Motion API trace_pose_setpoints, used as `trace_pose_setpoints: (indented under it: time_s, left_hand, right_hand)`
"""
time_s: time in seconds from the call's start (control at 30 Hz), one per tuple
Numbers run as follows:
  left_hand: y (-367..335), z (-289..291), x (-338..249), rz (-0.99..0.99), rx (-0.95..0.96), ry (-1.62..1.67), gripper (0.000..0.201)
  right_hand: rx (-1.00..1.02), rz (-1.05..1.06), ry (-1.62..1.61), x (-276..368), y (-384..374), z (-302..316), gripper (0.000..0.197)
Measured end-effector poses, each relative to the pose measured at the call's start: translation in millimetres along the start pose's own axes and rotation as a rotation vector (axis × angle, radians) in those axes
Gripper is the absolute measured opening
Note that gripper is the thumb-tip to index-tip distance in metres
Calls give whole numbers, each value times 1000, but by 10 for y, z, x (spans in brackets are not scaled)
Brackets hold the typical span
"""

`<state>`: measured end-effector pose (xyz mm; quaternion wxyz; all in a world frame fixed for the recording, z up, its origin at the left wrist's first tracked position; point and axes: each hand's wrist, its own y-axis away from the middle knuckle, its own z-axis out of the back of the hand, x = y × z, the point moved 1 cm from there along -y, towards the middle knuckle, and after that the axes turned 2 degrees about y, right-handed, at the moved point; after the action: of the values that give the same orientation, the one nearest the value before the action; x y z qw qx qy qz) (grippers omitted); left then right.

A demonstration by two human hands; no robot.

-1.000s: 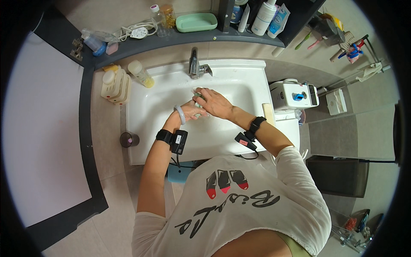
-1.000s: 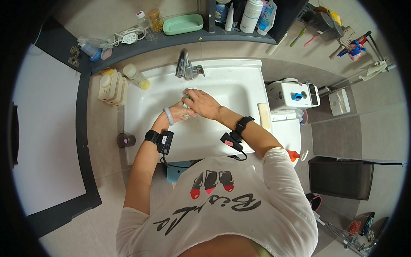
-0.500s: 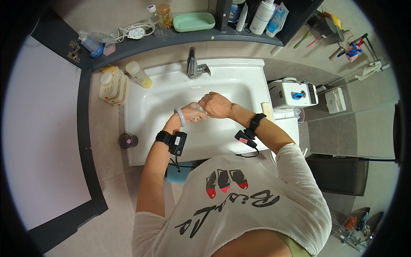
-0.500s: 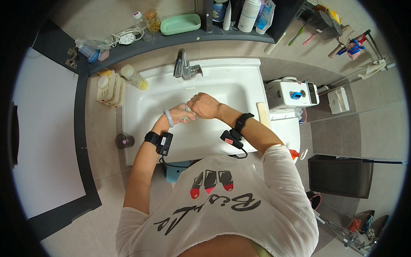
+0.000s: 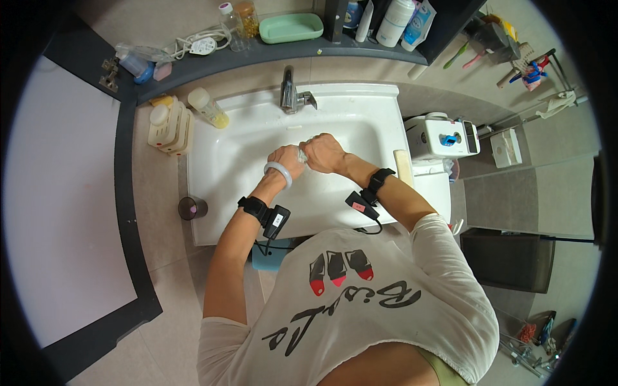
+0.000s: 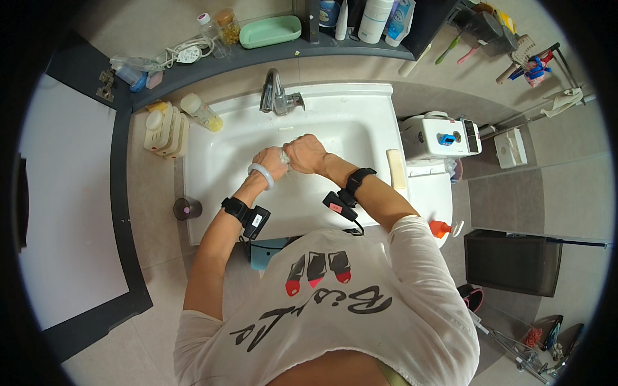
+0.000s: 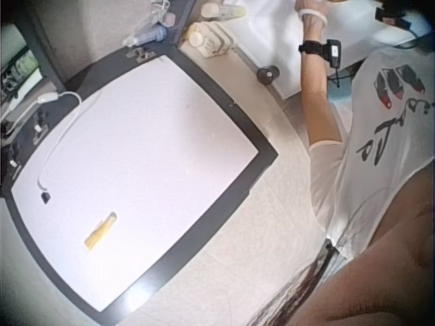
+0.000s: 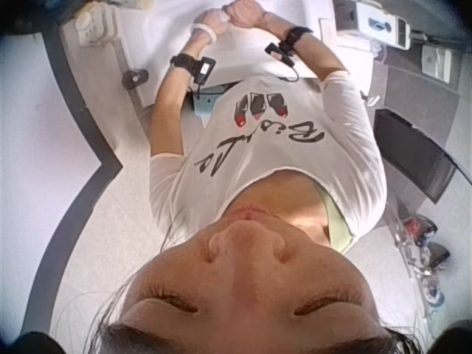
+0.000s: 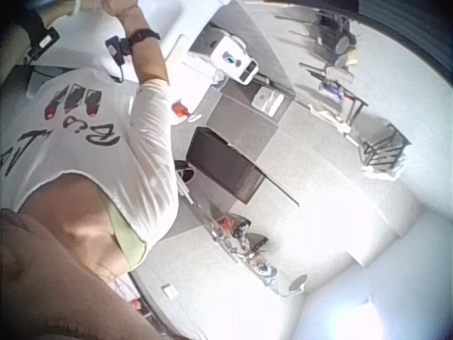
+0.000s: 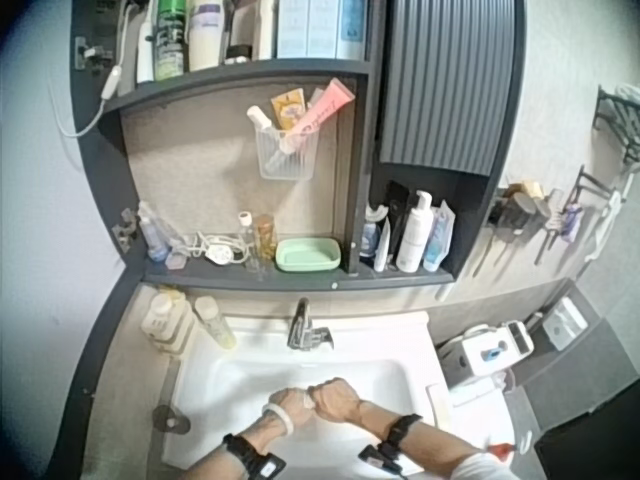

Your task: The person cleans two cloths by rinsing them under a faucet in a bathroom sink, applying soap from a bar, and scrubbing them together.

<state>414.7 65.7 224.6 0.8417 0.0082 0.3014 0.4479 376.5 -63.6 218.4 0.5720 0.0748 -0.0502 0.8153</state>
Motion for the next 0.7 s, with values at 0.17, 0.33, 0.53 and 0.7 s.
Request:
trace_pose_setpoints:
  time_s: [0.17,0.33,0.53,0.7]
  left_hand:
    - [-48,35,48,-52,-37,-186,17]
    - [-83,24,78,-87,-82,-232,15]
    - [-83,-52,162,-230,-105,-323,12]
    - [-114,-75,210,-379,-218,-298,16]
  right_hand:
    - [-24,-110,-86,60,-32,10,20]
    - [43,-253,-149,89,-39,-51,21]
    - [137,-244,-216,62,9,-173,25]
    - [182,-272,-333,10,-4,-165,35]
